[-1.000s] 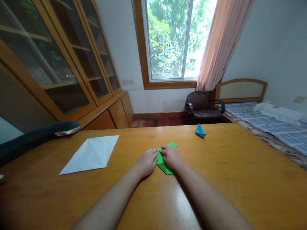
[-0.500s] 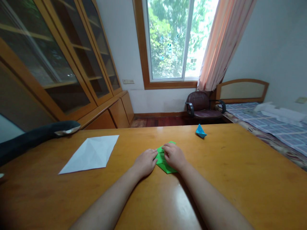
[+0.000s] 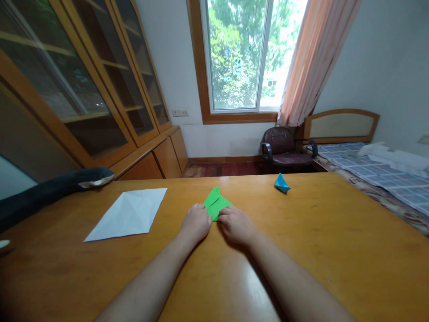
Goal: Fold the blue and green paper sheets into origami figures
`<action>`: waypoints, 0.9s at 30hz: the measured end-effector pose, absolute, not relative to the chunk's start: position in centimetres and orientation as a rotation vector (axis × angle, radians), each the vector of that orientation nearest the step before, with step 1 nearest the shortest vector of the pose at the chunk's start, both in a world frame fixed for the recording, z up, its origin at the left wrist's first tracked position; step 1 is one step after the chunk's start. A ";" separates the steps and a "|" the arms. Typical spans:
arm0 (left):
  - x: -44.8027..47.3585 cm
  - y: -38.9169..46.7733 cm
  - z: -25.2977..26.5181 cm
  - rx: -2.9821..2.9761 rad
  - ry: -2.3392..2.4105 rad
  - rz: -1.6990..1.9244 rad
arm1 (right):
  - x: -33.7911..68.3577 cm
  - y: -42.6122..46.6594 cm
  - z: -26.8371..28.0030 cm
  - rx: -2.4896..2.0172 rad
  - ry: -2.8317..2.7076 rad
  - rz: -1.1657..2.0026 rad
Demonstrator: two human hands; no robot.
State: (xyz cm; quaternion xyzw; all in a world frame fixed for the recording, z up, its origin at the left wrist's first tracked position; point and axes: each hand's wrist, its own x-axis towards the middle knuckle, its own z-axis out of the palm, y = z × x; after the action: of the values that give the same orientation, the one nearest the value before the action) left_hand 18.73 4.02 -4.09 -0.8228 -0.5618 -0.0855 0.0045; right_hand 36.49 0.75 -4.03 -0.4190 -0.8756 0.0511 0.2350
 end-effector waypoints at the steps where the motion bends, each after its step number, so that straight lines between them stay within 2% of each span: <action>1: 18.6 4.2 -4.3 -2.600 -1.751 -0.298 | 36.5 0.8 -4.1 -1.150 -2.415 0.157; 9: 17.7 5.3 -4.7 -2.715 -1.695 -0.342 | 36.7 1.2 -4.6 -1.234 -2.450 0.219; 27: 17.8 4.5 -4.2 -2.865 -1.526 -0.421 | 37.1 1.3 -4.6 -1.351 -2.410 0.080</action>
State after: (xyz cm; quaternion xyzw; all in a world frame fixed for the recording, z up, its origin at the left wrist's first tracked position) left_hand 17.80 4.46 -4.23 -0.8734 -0.4652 -0.1284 -0.0659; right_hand 37.06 1.29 -4.64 -0.4800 -0.8565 0.0284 0.1876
